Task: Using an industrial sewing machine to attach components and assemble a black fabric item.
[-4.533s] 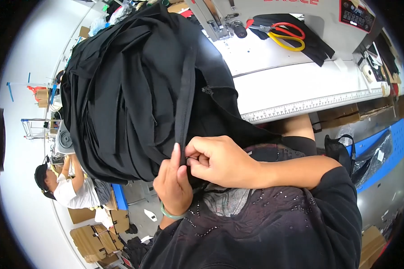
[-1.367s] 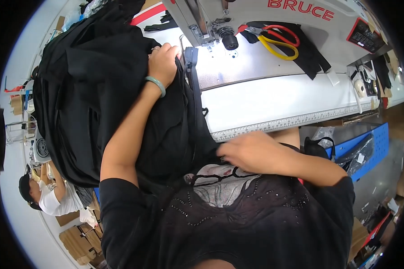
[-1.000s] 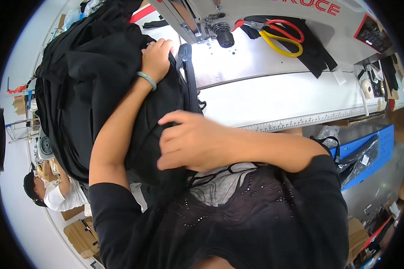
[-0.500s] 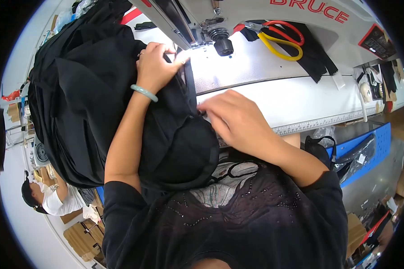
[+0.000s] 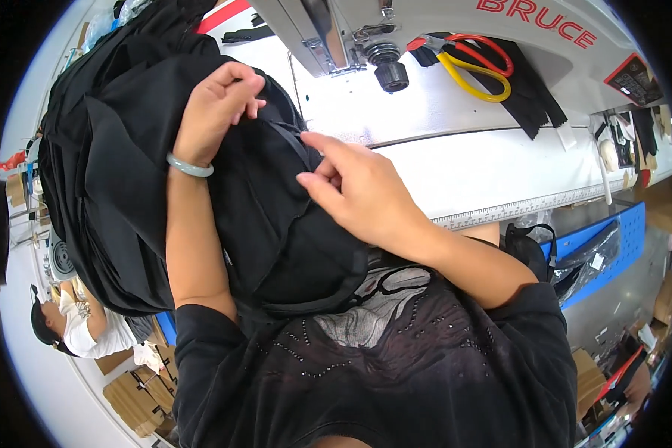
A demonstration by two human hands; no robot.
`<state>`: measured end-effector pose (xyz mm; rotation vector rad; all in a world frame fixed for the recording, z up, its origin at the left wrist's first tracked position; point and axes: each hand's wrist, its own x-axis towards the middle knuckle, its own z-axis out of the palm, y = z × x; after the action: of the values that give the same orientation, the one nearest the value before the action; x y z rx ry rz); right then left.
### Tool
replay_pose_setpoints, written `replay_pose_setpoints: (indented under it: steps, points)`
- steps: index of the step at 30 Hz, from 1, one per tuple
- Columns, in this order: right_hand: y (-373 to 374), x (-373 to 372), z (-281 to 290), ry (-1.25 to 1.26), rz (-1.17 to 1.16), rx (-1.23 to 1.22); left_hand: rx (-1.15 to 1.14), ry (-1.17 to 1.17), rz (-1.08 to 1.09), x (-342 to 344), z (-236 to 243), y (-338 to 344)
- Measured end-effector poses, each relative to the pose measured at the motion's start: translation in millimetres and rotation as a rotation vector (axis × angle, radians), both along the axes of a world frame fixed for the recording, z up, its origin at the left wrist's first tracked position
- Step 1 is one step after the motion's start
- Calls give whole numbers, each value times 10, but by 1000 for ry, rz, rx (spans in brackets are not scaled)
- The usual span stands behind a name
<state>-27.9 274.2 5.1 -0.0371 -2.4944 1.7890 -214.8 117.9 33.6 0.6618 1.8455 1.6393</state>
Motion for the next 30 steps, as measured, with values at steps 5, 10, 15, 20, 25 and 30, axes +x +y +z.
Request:
replay_pose_setpoints:
  steps: [5, 10, 15, 20, 25, 30]
  points:
    - [-274, 23, -1, 184, 47, 134, -356, 860, -66, 150, -54, 76]
    - [-324, 59, 30, 167, 164, 223, -377, 959, -369, 136, -133, 42]
    - [-87, -28, -64, 121, -73, 149, -393, 875, -448, 35, -147, -29]
    - [-131, -34, -93, 90, -120, 88, -599, 802, -480, 95, -119, -13]
    - [-18, 190, 52, -95, 67, -1, -517, 1130, -383, 180, -26, 91]
    - [163, 326, -19, -112, 69, 241, -672, 997, -640, 175, -37, 478]
